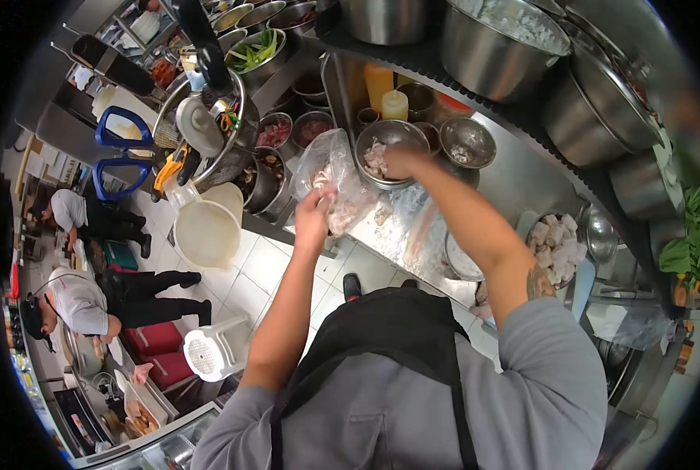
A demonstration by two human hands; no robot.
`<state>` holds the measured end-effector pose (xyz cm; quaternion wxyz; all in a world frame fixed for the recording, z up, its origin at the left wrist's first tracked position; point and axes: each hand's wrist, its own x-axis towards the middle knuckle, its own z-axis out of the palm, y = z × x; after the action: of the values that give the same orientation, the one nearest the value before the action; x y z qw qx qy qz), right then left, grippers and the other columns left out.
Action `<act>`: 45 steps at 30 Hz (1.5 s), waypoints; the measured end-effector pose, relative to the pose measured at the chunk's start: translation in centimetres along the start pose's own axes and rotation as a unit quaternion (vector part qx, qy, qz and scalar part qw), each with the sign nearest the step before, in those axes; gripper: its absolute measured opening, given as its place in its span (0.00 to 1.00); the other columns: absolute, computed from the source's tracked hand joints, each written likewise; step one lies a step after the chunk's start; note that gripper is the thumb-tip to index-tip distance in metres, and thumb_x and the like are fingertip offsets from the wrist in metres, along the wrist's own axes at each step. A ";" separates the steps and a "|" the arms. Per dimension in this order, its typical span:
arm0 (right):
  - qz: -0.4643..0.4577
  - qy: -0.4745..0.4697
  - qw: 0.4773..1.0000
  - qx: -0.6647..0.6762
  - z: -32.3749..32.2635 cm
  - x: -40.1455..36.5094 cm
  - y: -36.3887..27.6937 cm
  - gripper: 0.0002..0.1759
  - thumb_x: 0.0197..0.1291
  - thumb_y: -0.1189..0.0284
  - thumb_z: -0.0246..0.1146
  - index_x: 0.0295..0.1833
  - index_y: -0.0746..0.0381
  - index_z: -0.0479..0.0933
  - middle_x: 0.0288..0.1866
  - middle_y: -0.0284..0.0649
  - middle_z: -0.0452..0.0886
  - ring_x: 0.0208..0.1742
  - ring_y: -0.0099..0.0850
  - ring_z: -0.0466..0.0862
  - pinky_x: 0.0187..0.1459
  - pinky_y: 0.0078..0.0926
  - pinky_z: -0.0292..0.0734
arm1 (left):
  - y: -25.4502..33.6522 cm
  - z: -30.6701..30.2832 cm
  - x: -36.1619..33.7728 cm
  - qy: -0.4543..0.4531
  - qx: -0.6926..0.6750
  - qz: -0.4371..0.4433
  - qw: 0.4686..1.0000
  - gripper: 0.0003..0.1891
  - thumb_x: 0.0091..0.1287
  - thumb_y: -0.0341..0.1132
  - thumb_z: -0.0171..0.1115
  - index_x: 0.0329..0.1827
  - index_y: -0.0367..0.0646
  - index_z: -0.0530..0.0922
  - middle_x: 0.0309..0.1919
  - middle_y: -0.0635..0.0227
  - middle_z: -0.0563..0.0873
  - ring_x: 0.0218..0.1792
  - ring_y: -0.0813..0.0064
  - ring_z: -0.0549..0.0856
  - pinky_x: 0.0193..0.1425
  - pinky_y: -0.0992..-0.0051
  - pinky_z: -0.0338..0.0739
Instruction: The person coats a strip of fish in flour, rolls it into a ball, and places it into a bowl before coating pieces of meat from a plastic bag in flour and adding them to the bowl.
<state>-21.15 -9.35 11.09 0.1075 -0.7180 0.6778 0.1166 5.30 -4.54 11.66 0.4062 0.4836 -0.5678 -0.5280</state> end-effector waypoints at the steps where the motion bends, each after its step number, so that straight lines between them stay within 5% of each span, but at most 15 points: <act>1: 0.011 0.019 1.000 0.013 1.1 -0.1 -0.5 0.14 0.51 0.67 0.65 0.40 0.62 0.87 0.45 0.48 0.88 0.49 0.46 0.87 0.51 0.43 0.82 | -0.6 -1.1 -1.0 -0.004 -0.018 -0.013 1.000 0.10 0.69 0.28 0.59 0.47 0.37 0.86 0.36 0.70 0.86 0.38 0.81 0.81 0.45 0.79 0.73; 5: -0.003 0.073 0.997 0.029 3.5 1.8 0.5 0.19 0.51 0.61 0.66 0.42 0.65 0.86 0.44 0.52 0.87 0.47 0.48 0.87 0.51 0.44 0.82 | -3.5 -6.5 -5.0 0.015 -0.050 -0.044 0.998 0.09 0.70 0.27 0.58 0.47 0.37 0.84 0.42 0.66 0.87 0.42 0.78 0.83 0.47 0.77 0.76; 9: -0.043 -0.013 0.998 0.046 1.3 3.5 3.3 0.17 0.53 0.66 0.64 0.44 0.67 0.86 0.46 0.57 0.86 0.46 0.49 0.87 0.51 0.41 0.81 | -3.7 -11.4 -8.6 0.071 -0.073 -0.091 0.991 0.11 0.71 0.26 0.54 0.49 0.35 0.82 0.43 0.64 0.88 0.42 0.77 0.85 0.47 0.77 0.77; 15: 0.000 -0.033 0.957 0.289 -7.5 -0.4 3.9 0.17 0.55 0.65 0.65 0.45 0.66 0.85 0.41 0.47 0.87 0.41 0.34 0.85 0.46 0.33 0.78 | -4.4 -16.2 -11.9 0.158 -0.133 -0.112 0.972 0.09 0.73 0.29 0.55 0.48 0.35 0.81 0.43 0.62 0.87 0.39 0.78 0.84 0.43 0.79 0.76; 18: -0.053 0.026 0.931 0.360 -6.8 0.9 6.0 0.16 0.55 0.68 0.66 0.47 0.66 0.83 0.38 0.40 0.86 0.40 0.29 0.83 0.45 0.29 0.78 | -5.3 -18.0 -12.7 0.183 -0.156 -0.122 0.963 0.07 0.73 0.29 0.58 0.47 0.36 0.81 0.42 0.64 0.86 0.38 0.79 0.84 0.41 0.80 0.76; 24: -0.017 0.041 0.874 0.483 -8.7 -1.0 6.2 0.10 0.61 0.72 0.64 0.45 0.65 0.79 0.39 0.38 0.87 0.37 0.21 0.80 0.36 0.22 0.73 | -6.5 -20.4 -13.6 0.210 -0.145 -0.128 0.958 0.07 0.73 0.31 0.59 0.47 0.38 0.81 0.42 0.65 0.86 0.38 0.79 0.84 0.41 0.80 0.76; 33: -0.016 0.006 0.788 0.615 -9.4 -1.8 6.6 0.12 0.68 0.69 0.57 0.49 0.63 0.81 0.40 0.36 0.88 0.38 0.22 0.83 0.37 0.23 0.76 | -7.5 -22.1 -13.1 0.203 -0.160 -0.124 0.958 0.08 0.73 0.33 0.60 0.47 0.39 0.81 0.42 0.65 0.86 0.38 0.79 0.84 0.41 0.79 0.77; 36: -0.029 0.066 0.900 0.430 -4.8 1.8 7.5 0.13 0.65 0.69 0.59 0.48 0.62 0.84 0.42 0.40 0.88 0.44 0.29 0.87 0.43 0.29 0.81 | -6.7 -22.0 -12.7 0.214 -0.161 -0.134 0.954 0.07 0.73 0.30 0.58 0.48 0.36 0.81 0.42 0.65 0.86 0.38 0.79 0.83 0.40 0.80 0.75; 37: 0.006 0.042 0.977 0.210 -4.9 0.9 5.4 0.13 0.64 0.67 0.61 0.47 0.61 0.85 0.44 0.43 0.88 0.46 0.34 0.87 0.46 0.34 0.81 | -6.5 -22.0 -12.7 0.219 -0.163 -0.138 0.952 0.07 0.73 0.29 0.57 0.48 0.35 0.81 0.42 0.64 0.86 0.37 0.80 0.82 0.40 0.81 0.74; 38: 0.042 0.015 0.999 -0.019 -4.7 -0.7 2.3 0.13 0.62 0.66 0.63 0.46 0.61 0.86 0.45 0.46 0.88 0.49 0.39 0.88 0.48 0.38 0.82 | -6.6 -22.1 -12.7 0.218 -0.162 -0.137 0.953 0.07 0.73 0.29 0.57 0.48 0.35 0.81 0.42 0.64 0.86 0.38 0.80 0.82 0.40 0.81 0.74; 39: 0.079 0.017 0.990 -0.112 -4.1 -1.5 1.2 0.16 0.60 0.63 0.66 0.48 0.62 0.85 0.48 0.49 0.87 0.52 0.44 0.87 0.52 0.44 0.82 | -6.8 -22.3 -12.6 0.217 -0.160 -0.136 0.953 0.07 0.73 0.29 0.57 0.48 0.35 0.81 0.42 0.64 0.86 0.38 0.80 0.82 0.40 0.80 0.74; 42: 0.109 0.070 0.991 -0.029 -5.4 -1.8 -1.4 0.16 0.61 0.63 0.66 0.48 0.62 0.85 0.47 0.51 0.87 0.50 0.47 0.87 0.52 0.45 0.81 | -6.5 -23.1 -12.4 0.226 -0.149 -0.117 0.956 0.07 0.74 0.29 0.57 0.48 0.36 0.81 0.42 0.64 0.86 0.38 0.79 0.83 0.41 0.80 0.75; 45: 0.032 0.154 0.981 0.118 -6.4 -1.0 -4.7 0.14 0.61 0.65 0.65 0.47 0.63 0.85 0.44 0.52 0.87 0.48 0.49 0.86 0.52 0.46 0.81 | -6.7 -23.9 -12.6 0.239 -0.149 -0.119 0.952 0.08 0.74 0.30 0.57 0.48 0.37 0.81 0.42 0.64 0.86 0.38 0.79 0.83 0.41 0.80 0.75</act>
<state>-16.38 -10.07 17.43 0.0824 -0.6876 0.7177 -0.0728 31.93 3.03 8.37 0.5321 0.5934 -0.3073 -0.5199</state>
